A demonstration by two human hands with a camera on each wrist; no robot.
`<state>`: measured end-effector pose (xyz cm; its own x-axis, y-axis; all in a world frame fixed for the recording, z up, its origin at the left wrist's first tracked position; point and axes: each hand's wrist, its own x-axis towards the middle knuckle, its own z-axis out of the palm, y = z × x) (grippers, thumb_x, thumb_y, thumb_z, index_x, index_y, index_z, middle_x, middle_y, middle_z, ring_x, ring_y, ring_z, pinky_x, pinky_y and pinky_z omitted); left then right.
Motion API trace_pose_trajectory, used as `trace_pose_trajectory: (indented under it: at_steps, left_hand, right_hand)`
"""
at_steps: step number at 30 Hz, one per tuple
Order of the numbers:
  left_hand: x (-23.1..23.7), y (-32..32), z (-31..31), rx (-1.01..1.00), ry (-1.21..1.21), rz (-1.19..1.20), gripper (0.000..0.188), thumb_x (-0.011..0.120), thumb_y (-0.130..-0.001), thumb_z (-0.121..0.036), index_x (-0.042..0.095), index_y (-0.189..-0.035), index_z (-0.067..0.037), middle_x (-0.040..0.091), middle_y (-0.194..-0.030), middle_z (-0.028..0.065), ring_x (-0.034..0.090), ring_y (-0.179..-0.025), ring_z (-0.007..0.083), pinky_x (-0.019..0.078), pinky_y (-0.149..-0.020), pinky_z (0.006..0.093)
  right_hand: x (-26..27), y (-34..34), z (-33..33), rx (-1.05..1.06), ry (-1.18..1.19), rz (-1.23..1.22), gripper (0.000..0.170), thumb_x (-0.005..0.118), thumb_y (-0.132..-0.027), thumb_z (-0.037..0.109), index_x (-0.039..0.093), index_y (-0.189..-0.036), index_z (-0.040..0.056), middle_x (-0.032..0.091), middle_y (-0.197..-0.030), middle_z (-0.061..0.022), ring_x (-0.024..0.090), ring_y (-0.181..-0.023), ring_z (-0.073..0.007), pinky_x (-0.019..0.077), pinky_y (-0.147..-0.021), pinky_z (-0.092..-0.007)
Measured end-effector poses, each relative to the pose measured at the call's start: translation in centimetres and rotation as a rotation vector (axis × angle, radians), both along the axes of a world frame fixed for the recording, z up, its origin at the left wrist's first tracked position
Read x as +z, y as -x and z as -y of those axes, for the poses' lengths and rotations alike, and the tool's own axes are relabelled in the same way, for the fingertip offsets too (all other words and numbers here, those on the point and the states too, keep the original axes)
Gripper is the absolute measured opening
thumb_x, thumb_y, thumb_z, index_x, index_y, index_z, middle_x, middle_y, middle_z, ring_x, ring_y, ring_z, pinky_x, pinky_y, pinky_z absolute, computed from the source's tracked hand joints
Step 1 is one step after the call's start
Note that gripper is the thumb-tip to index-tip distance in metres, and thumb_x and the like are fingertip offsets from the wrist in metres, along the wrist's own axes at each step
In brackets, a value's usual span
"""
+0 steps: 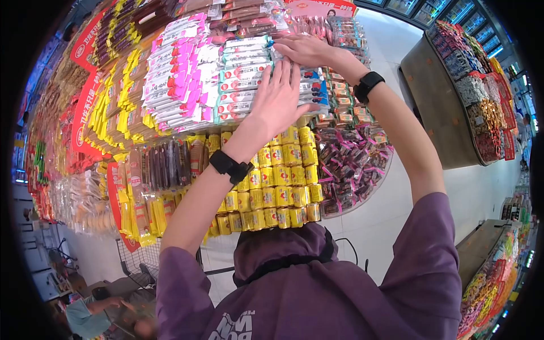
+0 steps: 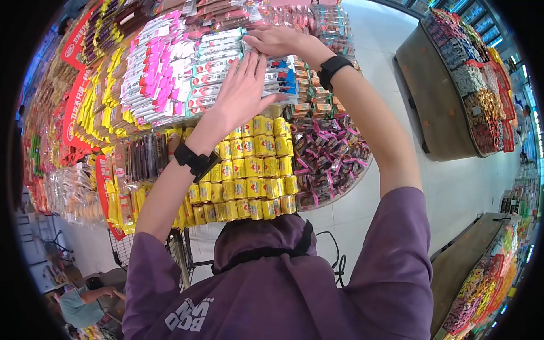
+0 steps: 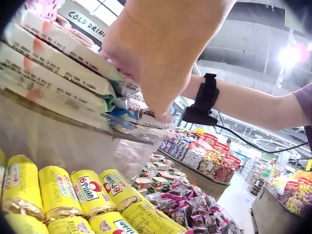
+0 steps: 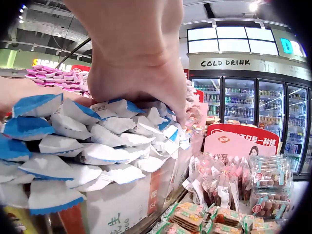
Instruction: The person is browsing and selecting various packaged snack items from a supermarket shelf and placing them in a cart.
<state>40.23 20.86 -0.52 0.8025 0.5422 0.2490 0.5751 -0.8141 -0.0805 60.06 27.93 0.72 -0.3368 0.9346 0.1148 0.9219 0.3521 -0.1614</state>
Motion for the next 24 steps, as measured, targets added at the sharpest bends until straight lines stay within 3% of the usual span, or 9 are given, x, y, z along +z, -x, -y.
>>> trace_pose_trajectory:
  at_steps: [4,8,11,12,15,17,19,24]
  left_hand:
    - [0.5,-0.3,0.3,0.014,0.02,-0.023,0.097,0.05,-0.093,-0.064,0.021,-0.151,0.009,0.026,-0.156,0.0281,0.023,-0.148,0.0361,0.019,-0.121,0.049]
    - [0.9,0.2,0.5,-0.041,0.022,0.02,0.1,0.051,-0.091,-0.066,0.02,-0.151,0.007,0.025,-0.158,0.024,0.021,-0.149,0.0327,0.0165,-0.122,0.0476]
    - [2.4,1.8,2.9,-0.154,0.052,0.226,0.097,0.058,-0.089,-0.061,0.025,-0.15,0.007,0.029,-0.156,0.0248,0.025,-0.148,0.0343,0.0185,-0.122,0.0464]
    - [2.9,2.8,3.9,-0.239,0.048,0.379,0.084,0.067,-0.088,-0.05,0.036,-0.146,0.003,0.039,-0.15,0.0227,0.036,-0.141,0.0348,0.0273,-0.118,0.0451]
    - [3.8,5.7,7.2,-0.251,0.201,0.357,0.061,0.071,-0.088,-0.037,0.053,-0.133,0.0,0.058,-0.131,0.0176,0.053,-0.123,0.0327,0.0404,-0.106,0.0433]
    - [3.0,7.5,9.3,-0.237,0.347,0.272,0.047,0.072,-0.087,-0.03,0.06,-0.122,-0.001,0.064,-0.117,0.0137,0.058,-0.111,0.0298,0.0444,-0.097,0.0417]
    - [2.1,8.6,11.1,-0.236,0.42,0.25,0.037,0.073,-0.087,-0.025,0.064,-0.114,-0.002,0.067,-0.106,0.0111,0.061,-0.101,0.0279,0.047,-0.091,0.0403]
    - [0.8,10.3,14.4,-0.201,0.545,0.28,0.028,0.075,-0.084,-0.019,0.068,-0.106,-0.002,0.069,-0.097,0.0099,0.063,-0.092,0.0268,0.0479,-0.085,0.0382]
  right_hand:
    - [0.8,0.2,0.4,-0.075,0.111,0.05,0.062,0.026,-0.103,0.052,0.047,-0.143,0.0091,0.052,-0.143,-0.0159,0.048,-0.131,-0.0375,0.0376,-0.11,-0.0469]
    - [-0.3,-0.3,1.0,-0.098,-0.174,-0.174,0.065,0.027,-0.103,0.057,0.046,-0.145,0.0103,0.045,-0.15,-0.0169,0.033,-0.144,-0.0336,0.0265,-0.118,-0.0418]
    - [2.0,0.1,6.0,-0.078,-0.35,-0.459,0.063,0.034,-0.103,0.055,0.048,-0.144,0.0099,0.045,-0.15,-0.018,0.036,-0.143,-0.0336,0.0266,-0.118,-0.042]
    - [2.6,0.2,8.4,-0.067,-0.441,-0.469,0.053,0.045,-0.104,0.045,0.049,-0.143,0.0091,0.052,-0.144,-0.0172,0.047,-0.134,-0.0321,0.0343,-0.112,-0.0433]
    - [2.1,-0.5,15.0,-0.22,-0.348,-0.51,0.04,0.059,-0.099,0.033,0.06,-0.128,0.0057,0.064,-0.124,-0.0166,0.059,-0.117,-0.0322,0.0467,-0.098,-0.0405]
    - [0.3,-1.0,19.2,-0.318,-0.19,-0.6,0.031,0.068,-0.093,0.022,0.065,-0.118,0.0041,0.068,-0.112,-0.0129,0.063,-0.106,-0.0282,0.0502,-0.087,-0.0388]
    - [-2.1,-1.6,23.1,-0.382,-0.015,-0.594,0.027,0.071,-0.088,0.017,0.066,-0.112,0.0042,0.068,-0.109,-0.0118,0.062,-0.104,-0.0275,0.0501,-0.087,-0.0391]
    - [-5.9,0.9,28.9,-0.391,-0.016,-0.343,0.031,0.076,-0.083,0.018,0.064,-0.109,0.0055,0.065,-0.103,-0.0106,0.058,-0.102,-0.03,0.0472,-0.092,-0.0407]
